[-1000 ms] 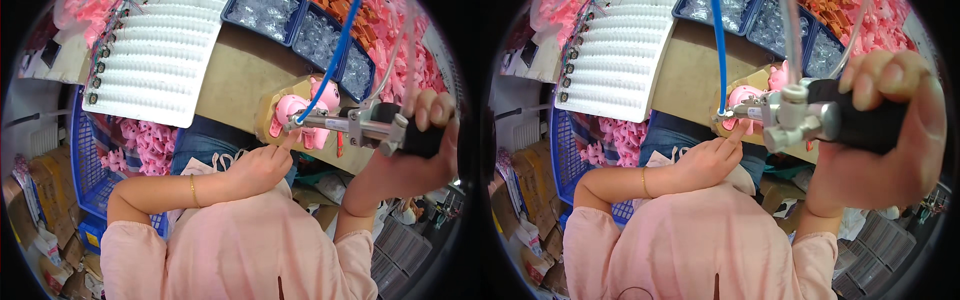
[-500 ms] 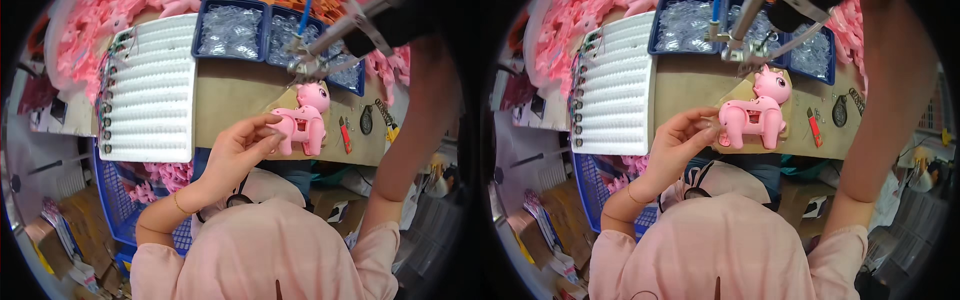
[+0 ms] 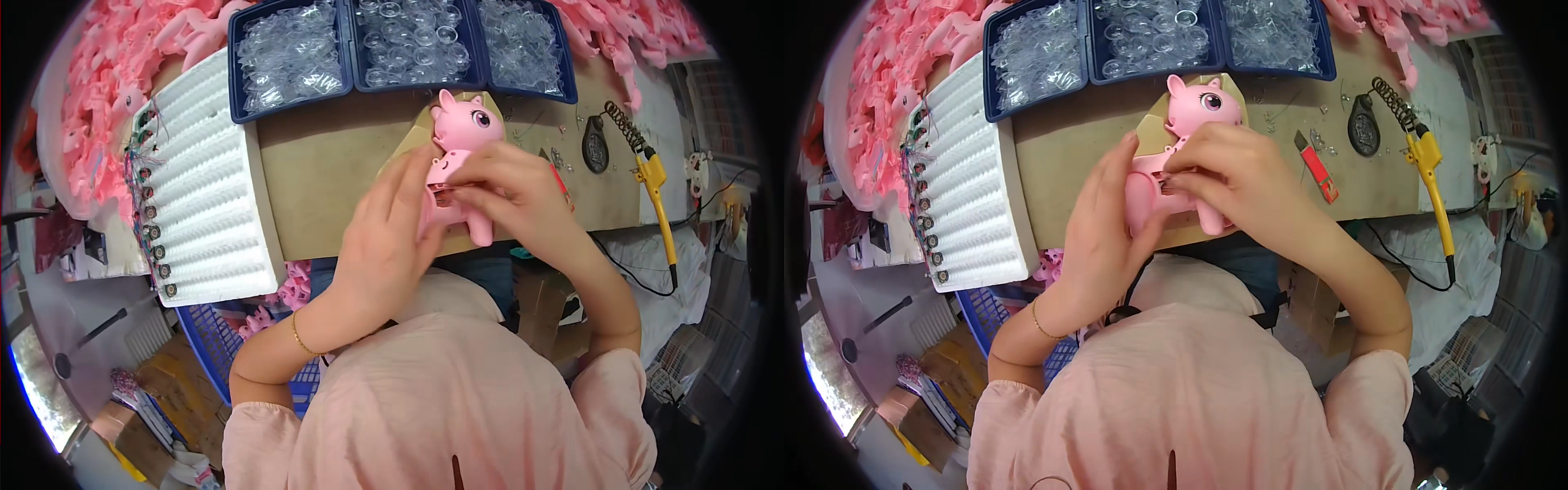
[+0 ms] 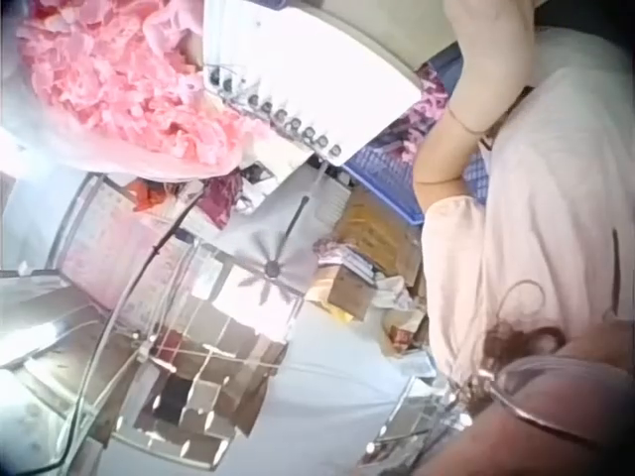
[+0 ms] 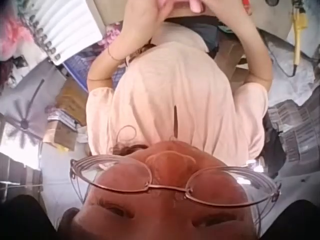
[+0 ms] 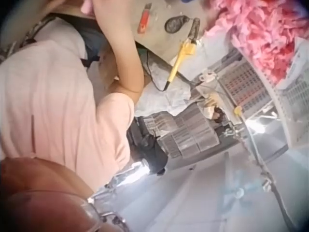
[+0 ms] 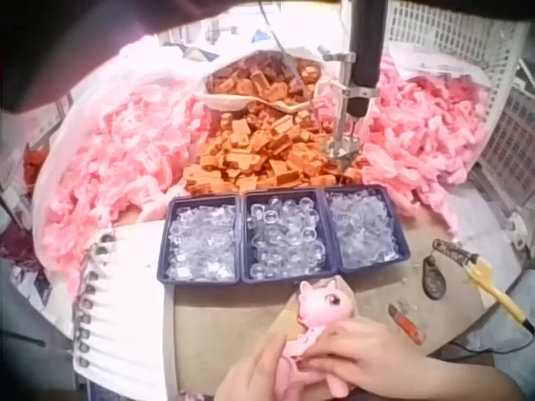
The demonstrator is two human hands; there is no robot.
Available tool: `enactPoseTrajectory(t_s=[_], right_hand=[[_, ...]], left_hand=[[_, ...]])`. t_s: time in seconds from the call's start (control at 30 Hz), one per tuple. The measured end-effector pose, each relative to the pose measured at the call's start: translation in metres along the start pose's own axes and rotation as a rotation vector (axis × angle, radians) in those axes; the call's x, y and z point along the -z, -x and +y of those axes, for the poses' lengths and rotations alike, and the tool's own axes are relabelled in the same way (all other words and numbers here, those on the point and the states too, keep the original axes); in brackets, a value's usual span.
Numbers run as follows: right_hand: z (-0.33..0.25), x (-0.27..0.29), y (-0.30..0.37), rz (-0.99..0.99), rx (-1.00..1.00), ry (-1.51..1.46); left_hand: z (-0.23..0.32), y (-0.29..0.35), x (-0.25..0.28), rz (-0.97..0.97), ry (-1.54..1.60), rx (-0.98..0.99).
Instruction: Assembling pink toy unicorns by soldering internal electronic components and fastening the plastic shell parts.
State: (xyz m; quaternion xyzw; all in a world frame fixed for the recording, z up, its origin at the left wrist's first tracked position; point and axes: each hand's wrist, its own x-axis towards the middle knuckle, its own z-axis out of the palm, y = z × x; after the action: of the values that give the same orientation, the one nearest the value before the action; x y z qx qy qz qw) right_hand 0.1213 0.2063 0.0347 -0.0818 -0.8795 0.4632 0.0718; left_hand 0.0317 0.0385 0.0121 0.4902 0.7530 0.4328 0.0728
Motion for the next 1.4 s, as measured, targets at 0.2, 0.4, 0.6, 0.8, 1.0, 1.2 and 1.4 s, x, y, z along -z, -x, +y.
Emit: enactPoseTrajectory(t_s=[0.2,0.4,0.6,0.8,1.0,1.2,1.4], right_hand=[[0.013,-0.010,-0.006,-0.003,0.219,0.139],[-0.001,-0.005,-0.002,0.035,0.237,0.417],[-0.025,-0.025,0.015,-0.020,0.473,0.864],[-0.016,-0.026,0.014,-0.008,0.401,0.723],[0.030,0.057,-0.032,0.073,-0.218,0.337],[0.086,0.066,-0.097,0.469,0.004,0.658],[0.119,0.068,-0.097,0.362,-0.037,0.627]], left_hand=[[-0.006,0.007,-0.005,0.042,0.033,0.064],[-0.006,-0.003,0.003,-0.079,-0.198,-0.138],[0.009,-0.002,0.004,-0.217,-0.562,-0.338],[0.006,-0.002,0.003,-0.257,-0.651,-0.418],[0.002,-0.014,0.007,-0.250,-0.346,-0.234],[0.015,-0.036,0.009,-0.451,-0.387,-0.132],[0.003,-0.024,0.064,-0.566,0.841,0.852]])
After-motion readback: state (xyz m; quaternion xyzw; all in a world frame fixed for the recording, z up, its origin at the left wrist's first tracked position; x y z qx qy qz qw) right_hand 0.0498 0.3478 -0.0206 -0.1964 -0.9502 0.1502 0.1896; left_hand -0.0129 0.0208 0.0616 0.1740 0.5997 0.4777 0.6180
